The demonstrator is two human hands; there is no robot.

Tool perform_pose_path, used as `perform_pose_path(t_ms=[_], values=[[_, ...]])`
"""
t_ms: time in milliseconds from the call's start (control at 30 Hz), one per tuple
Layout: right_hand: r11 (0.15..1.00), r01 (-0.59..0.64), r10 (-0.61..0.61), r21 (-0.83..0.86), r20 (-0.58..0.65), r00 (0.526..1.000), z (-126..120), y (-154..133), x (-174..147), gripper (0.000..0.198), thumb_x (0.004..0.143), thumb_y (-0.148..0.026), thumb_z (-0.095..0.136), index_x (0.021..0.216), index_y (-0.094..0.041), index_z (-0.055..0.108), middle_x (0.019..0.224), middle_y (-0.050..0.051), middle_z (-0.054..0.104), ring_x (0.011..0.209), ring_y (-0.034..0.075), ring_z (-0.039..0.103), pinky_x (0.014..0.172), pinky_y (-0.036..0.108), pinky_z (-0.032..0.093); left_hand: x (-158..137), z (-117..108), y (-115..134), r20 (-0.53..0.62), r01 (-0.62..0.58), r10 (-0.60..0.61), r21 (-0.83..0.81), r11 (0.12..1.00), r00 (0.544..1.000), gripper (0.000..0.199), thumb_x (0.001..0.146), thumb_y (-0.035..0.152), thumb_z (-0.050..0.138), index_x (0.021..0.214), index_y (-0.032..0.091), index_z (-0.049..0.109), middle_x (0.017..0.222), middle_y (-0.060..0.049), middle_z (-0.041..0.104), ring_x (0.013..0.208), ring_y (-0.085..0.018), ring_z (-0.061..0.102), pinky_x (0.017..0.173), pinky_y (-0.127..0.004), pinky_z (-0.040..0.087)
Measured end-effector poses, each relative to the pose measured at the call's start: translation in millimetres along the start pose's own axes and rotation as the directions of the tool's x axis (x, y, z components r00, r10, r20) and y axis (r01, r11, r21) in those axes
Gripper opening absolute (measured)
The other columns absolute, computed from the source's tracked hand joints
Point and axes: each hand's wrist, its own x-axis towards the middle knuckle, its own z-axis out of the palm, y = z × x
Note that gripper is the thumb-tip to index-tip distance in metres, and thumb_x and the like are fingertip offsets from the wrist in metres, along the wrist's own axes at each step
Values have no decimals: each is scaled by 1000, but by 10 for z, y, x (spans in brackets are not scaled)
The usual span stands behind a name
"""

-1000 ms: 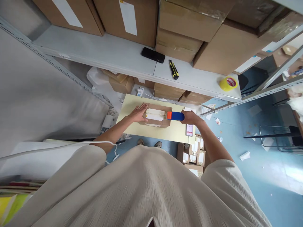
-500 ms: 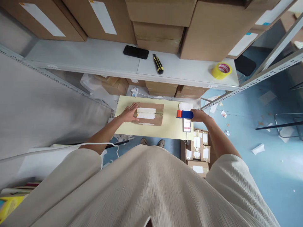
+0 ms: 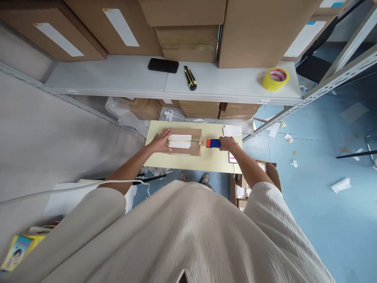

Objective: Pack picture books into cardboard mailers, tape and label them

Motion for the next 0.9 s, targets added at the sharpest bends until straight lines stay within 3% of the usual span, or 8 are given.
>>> perform_pose_path(t_ms=[200, 400, 633, 767, 900], values=[[999, 26, -27, -26, -41, 999, 38, -335, 107, 52, 83, -25, 84, 133, -18, 69, 120, 22, 82, 116, 39, 79, 108, 47, 50, -12, 15, 11, 1, 4, -4, -6, 1000, 1000, 136, 76, 59, 98, 187, 28, 25, 196, -19, 11, 182, -45, 8, 144, -65, 13], [1000, 26, -26, 7, -88, 996, 74, -445, 160, 54, 81, -27, 90, 130, -17, 70, 125, 25, 81, 124, 41, 76, 117, 49, 39, 2, 14, 19, 13, -5, 5, 8, 1000, 1000, 137, 78, 59, 98, 188, 28, 23, 196, -20, 8, 182, -45, 6, 144, -65, 14], [985, 22, -36, -171, -79, 996, 266, -624, 209, 49, 85, -23, 85, 131, -15, 71, 123, 25, 82, 122, 42, 76, 118, 53, 36, -5, -38, 58, 61, -16, 11, 94, 995, 998, 134, 88, 64, 88, 190, 28, 8, 197, -17, 1, 183, -42, 1, 144, -65, 15], [997, -64, 64, -35, -3, 998, 497, -536, 206, 51, 86, -33, 90, 130, -15, 72, 118, 23, 83, 117, 40, 79, 115, 52, 40, -30, -20, 65, 59, -2, -4, 111, 994, 998, 134, 89, 63, 88, 190, 29, 6, 197, -17, 0, 183, -42, 1, 145, -64, 16], [931, -251, 243, 266, 64, 968, 732, -235, 130, 67, 82, -68, 92, 124, -19, 75, 116, 21, 84, 113, 40, 80, 101, 47, 54, -26, 20, 27, 38, -19, 15, 98, 995, 999, 133, 90, 64, 89, 190, 30, 8, 197, -18, 1, 183, -42, 1, 144, -66, 16]])
